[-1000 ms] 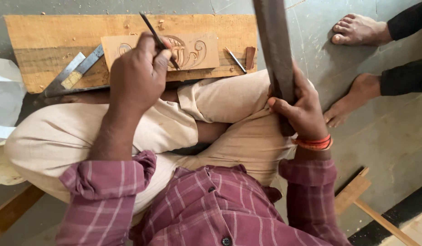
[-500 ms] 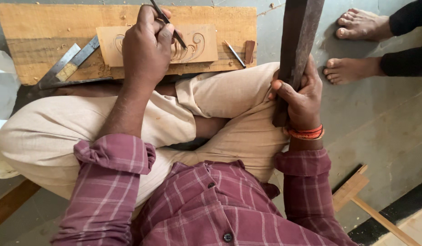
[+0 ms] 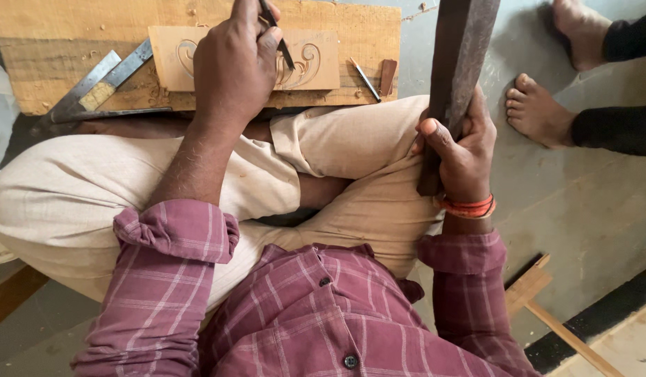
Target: The person sits cross-legged on the floor and carves a floral design into a rectangular piece of wood. They use a chisel held in the left hand and a wooden mallet in the right hand to strike the chisel, removing wood shavings. The person occasionally pauses to inspect the carving and adjust the wood's position.
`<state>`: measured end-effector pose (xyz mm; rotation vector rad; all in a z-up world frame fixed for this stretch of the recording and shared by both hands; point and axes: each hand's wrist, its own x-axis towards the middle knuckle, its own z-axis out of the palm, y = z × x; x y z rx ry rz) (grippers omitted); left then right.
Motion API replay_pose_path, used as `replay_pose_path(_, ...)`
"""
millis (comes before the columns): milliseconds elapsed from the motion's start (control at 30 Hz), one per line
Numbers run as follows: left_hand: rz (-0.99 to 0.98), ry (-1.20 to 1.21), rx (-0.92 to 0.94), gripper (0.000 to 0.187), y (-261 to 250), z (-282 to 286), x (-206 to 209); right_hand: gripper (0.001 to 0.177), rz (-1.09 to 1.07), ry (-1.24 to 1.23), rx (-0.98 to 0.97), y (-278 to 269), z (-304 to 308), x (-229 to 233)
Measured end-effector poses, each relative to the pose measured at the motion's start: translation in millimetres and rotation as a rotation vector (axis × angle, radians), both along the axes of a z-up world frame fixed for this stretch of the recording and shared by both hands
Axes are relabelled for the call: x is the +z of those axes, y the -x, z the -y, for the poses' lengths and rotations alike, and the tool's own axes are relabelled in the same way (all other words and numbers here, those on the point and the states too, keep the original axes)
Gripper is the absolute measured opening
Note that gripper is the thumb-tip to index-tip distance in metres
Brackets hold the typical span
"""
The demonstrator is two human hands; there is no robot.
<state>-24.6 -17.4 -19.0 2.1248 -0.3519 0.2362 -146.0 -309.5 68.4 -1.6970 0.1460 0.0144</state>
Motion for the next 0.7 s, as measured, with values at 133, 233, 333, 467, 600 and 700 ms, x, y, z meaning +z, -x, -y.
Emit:
replay_pose_path(133,0.006,-0.119,-0.048,0.013,-11.6,-1.1,3.7,0.067,0.095,0.182,0.098,-6.1,-16.2,18.6)
replay_pose_path(233,-0.008,-0.135,-0.109,0.015,-21.7,-4.2,5.1,0.061,0.205,0.434,0.213,-31.6,-24.7,45.0)
replay_pose_path(333,-0.057,-0.139,-0.160,0.016,-29.5,-1.1,7.5,0.041,0.384,0.826,0.322,-80.0,-34.0,63.4)
replay_pose_path(467,-0.063,-0.315,-0.149,0.032,-37.6,3.6,6.6,0.034,0.351,1.342,0.492,-115.8,-52.9,83.7)
replay_pose_path(600,-0.083,-0.323,-0.164,0.028,-43.2,5.0,-4.7,0.031,0.296,0.968,0.482,-117.9,-60.8,93.3)
replay_pose_path(700,0.001,-0.380,-0.193,0.024,-49.8,9.7,-9.0,0.031,0.378,0.949,0.495,-114.7,-56.4,91.6)
